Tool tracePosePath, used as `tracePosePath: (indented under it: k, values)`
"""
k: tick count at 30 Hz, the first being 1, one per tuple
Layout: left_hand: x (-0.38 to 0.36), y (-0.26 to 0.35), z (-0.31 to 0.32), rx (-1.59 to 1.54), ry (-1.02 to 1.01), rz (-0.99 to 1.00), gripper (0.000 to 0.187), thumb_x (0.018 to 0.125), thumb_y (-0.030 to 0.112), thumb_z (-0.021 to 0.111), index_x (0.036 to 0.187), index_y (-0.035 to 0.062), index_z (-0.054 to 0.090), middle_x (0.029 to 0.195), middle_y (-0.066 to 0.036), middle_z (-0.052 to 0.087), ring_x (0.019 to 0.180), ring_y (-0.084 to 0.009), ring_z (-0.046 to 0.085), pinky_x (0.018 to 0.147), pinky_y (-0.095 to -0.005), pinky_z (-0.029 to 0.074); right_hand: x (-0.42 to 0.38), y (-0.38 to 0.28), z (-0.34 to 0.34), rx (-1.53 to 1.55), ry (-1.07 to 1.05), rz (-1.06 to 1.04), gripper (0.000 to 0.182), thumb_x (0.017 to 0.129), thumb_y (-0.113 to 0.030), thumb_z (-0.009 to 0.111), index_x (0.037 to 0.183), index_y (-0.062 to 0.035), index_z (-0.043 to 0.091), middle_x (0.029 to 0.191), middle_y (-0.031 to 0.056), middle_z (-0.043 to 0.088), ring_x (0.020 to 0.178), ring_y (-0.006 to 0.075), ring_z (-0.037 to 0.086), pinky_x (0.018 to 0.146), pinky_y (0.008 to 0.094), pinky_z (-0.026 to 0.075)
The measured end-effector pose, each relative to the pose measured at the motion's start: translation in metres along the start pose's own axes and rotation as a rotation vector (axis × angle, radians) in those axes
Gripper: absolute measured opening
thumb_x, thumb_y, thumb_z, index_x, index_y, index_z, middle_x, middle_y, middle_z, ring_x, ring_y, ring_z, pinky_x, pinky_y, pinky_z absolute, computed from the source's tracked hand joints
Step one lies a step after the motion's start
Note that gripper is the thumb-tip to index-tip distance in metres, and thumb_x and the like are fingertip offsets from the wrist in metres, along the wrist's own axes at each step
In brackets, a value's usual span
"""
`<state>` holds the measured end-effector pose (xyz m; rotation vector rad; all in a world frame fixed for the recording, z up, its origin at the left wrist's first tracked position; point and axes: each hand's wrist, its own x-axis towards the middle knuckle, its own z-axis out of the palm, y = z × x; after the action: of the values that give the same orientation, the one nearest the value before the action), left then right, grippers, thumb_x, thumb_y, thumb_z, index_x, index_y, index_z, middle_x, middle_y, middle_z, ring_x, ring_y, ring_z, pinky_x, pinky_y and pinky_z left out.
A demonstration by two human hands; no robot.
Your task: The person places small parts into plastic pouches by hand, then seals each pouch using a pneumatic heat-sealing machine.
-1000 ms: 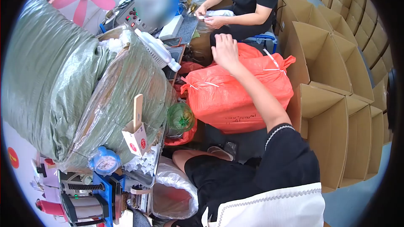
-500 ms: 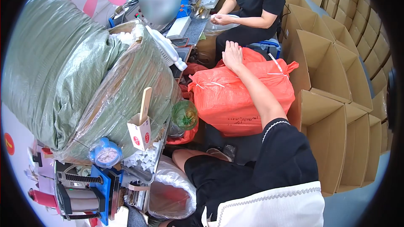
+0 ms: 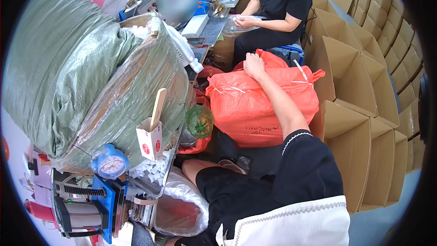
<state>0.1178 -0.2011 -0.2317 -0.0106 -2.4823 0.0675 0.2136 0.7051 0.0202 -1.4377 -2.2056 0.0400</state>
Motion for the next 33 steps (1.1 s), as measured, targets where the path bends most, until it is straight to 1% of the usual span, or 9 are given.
tracePosePath:
  k: [2, 3, 7, 9, 11, 18, 26, 29, 33]
  values:
    - [0.0, 0.006, -0.001, 0.007, -0.03, -0.024, 0.069, 0.073, 0.055, 0.069, 0.111, -0.0009, 0.057, 0.103, -0.02, 0.06, 0.09, -0.0383, 0.059, 0.065, -0.0513, 0.051, 0.0, 0.0, -0.004, -0.004, -0.032, -0.005, 0.026, 0.084, -0.021, 0.055, 0.098, 0.0007, 0.055, 0.101, 0.0186, 0.061, 0.098, 0.0338, 0.057, 0.081, 0.0464, 0.048]
    - [-0.001, 0.012, 0.001, 0.001, 0.042, -0.04, 0.067, 0.074, 0.055, 0.067, 0.113, 0.0004, 0.056, 0.102, -0.02, 0.061, 0.088, -0.0366, 0.061, 0.065, -0.05, 0.052, 0.001, 0.0, -0.005, 0.008, -0.059, 0.004, 0.026, 0.084, -0.021, 0.054, 0.098, 0.001, 0.056, 0.101, 0.019, 0.061, 0.098, 0.0341, 0.057, 0.082, 0.0464, 0.048]
    - [0.029, 0.073, -0.054, 0.005, 0.029, -0.054, 0.068, 0.074, 0.053, 0.068, 0.114, 0.0003, 0.056, 0.103, -0.02, 0.061, 0.088, -0.0365, 0.061, 0.066, -0.0489, 0.052, -0.002, -0.003, -0.007, 0.032, -0.074, 0.009, 0.025, 0.085, -0.021, 0.052, 0.096, 0.0017, 0.056, 0.101, 0.0194, 0.062, 0.099, 0.0349, 0.057, 0.082, 0.046, 0.048]
    - [0.033, 0.07, -0.071, 0.007, 0.028, -0.064, 0.068, 0.074, 0.052, 0.069, 0.115, 0.0001, 0.056, 0.103, -0.02, 0.061, 0.088, -0.0364, 0.061, 0.067, -0.0482, 0.052, 0.0, -0.002, -0.003, 0.041, -0.085, 0.023, 0.026, 0.085, -0.021, 0.051, 0.096, 0.0018, 0.056, 0.101, 0.0194, 0.062, 0.099, 0.035, 0.057, 0.083, 0.0462, 0.048]
    - [0.029, 0.069, -0.067, 0.004, 0.027, -0.067, 0.068, 0.073, 0.052, 0.07, 0.115, 0.0, 0.055, 0.104, -0.021, 0.061, 0.088, -0.0364, 0.061, 0.067, -0.0475, 0.052, -0.002, -0.001, -0.003, 0.02, -0.023, -0.009, 0.023, 0.082, -0.018, 0.052, 0.093, 0.0013, 0.058, 0.095, 0.0189, 0.064, 0.094, 0.0328, 0.06, 0.079, 0.044, 0.051]
    - [0.025, 0.062, -0.061, -0.011, 0.027, -0.075, 0.069, 0.073, 0.049, 0.072, 0.118, -0.0004, 0.054, 0.105, -0.021, 0.062, 0.088, -0.0361, 0.062, 0.07, -0.045, 0.052, 0.0, -0.002, -0.006, 0.052, -0.102, 0.042, 0.024, 0.083, -0.018, 0.05, 0.095, 0.002, 0.057, 0.093, 0.022, 0.063, 0.092, 0.035, 0.061, 0.079, 0.0456, 0.05]
    - [0.044, 0.089, -0.103, -0.037, 0.027, -0.085, 0.071, 0.072, 0.046, 0.074, 0.122, -0.0008, 0.053, 0.106, -0.022, 0.062, 0.088, -0.0358, 0.063, 0.073, -0.0422, 0.053, 0.001, 0.0, -0.001, 0.049, -0.095, 0.017, 0.025, 0.083, -0.018, 0.049, 0.095, 0.0017, 0.057, 0.094, 0.0223, 0.063, 0.091, 0.0352, 0.061, 0.079, 0.0458, 0.05]
    - [0.043, 0.089, -0.1, -0.044, 0.02, -0.055, 0.073, 0.073, 0.043, 0.075, 0.122, -0.0038, 0.051, 0.106, -0.023, 0.062, 0.088, -0.0363, 0.063, 0.074, -0.0426, 0.053, 0.005, 0.0, -0.002, 0.051, -0.111, 0.026, 0.025, 0.083, -0.018, 0.049, 0.096, 0.0019, 0.057, 0.094, 0.0225, 0.064, 0.091, 0.0355, 0.062, 0.079, 0.0459, 0.05]
    - [0.039, 0.085, -0.092, -0.012, 0.022, -0.125, 0.073, 0.072, 0.047, 0.074, 0.124, 0.0006, 0.052, 0.107, -0.02, 0.062, 0.087, -0.0357, 0.063, 0.073, -0.0426, 0.053, 0.002, 0.0, -0.004, 0.033, -0.113, 0.009, 0.026, 0.084, -0.019, 0.048, 0.096, 0.0019, 0.058, 0.094, 0.023, 0.064, 0.09, 0.0362, 0.062, 0.078, 0.0464, 0.051]
